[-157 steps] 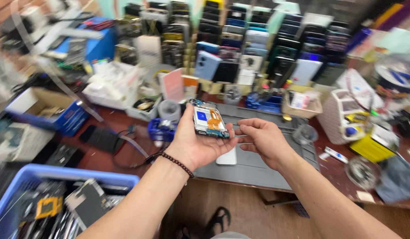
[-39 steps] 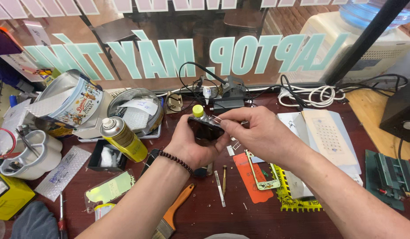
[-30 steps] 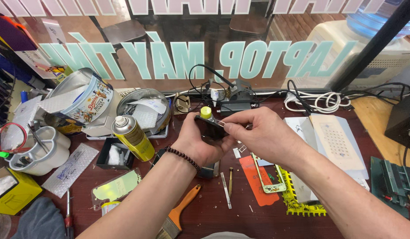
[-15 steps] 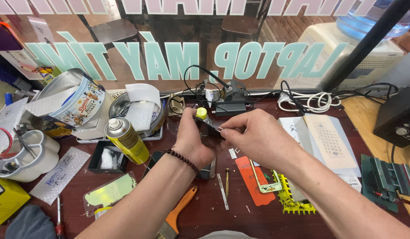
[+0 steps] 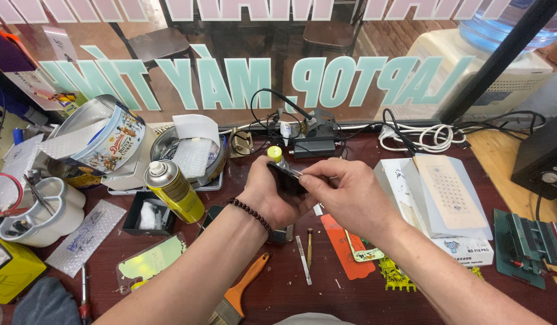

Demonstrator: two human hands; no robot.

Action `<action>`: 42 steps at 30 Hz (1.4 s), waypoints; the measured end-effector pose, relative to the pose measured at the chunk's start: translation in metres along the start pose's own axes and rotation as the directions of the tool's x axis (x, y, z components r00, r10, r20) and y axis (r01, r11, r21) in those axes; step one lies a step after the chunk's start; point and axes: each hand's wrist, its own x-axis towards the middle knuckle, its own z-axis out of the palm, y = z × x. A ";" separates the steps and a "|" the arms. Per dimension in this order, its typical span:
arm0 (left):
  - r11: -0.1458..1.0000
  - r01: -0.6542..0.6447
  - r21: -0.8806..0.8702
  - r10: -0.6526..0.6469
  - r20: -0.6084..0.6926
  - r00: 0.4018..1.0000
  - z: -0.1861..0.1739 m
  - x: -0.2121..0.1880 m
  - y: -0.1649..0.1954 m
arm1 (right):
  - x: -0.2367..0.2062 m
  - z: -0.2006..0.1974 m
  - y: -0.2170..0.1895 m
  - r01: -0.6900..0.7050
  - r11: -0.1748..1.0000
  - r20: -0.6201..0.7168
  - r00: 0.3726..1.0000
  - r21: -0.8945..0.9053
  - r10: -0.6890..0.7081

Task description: The person holds a disassembled smartphone and repeatedly connects and disconnects the screen flex cable to the motherboard. They rotate the device to inspect the internal components and the screen from multiple angles. The person places the phone on a box and continues to manipulate the flex cable connection.

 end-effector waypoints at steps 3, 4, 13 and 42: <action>0.999 0.041 -0.006 -0.041 -0.008 0.999 0.000 0.001 0.001 | -0.003 0.001 0.008 0.094 0.986 -0.016 0.996 0.139 -0.092; 0.998 0.062 -0.021 -0.062 0.031 0.998 -0.001 0.001 0.001 | -0.003 0.001 0.010 0.084 0.986 -0.016 0.996 0.147 -0.082; 0.994 0.108 -0.035 -0.106 0.064 0.992 -0.002 0.003 0.001 | -0.003 -0.012 -0.003 -0.022 1.000 0.047 0.999 0.012 0.022; 0.999 0.000 0.040 -0.001 0.011 1.000 0.001 -0.004 -0.001 | -0.002 -0.007 -0.008 0.000 0.997 0.042 0.999 0.072 -0.003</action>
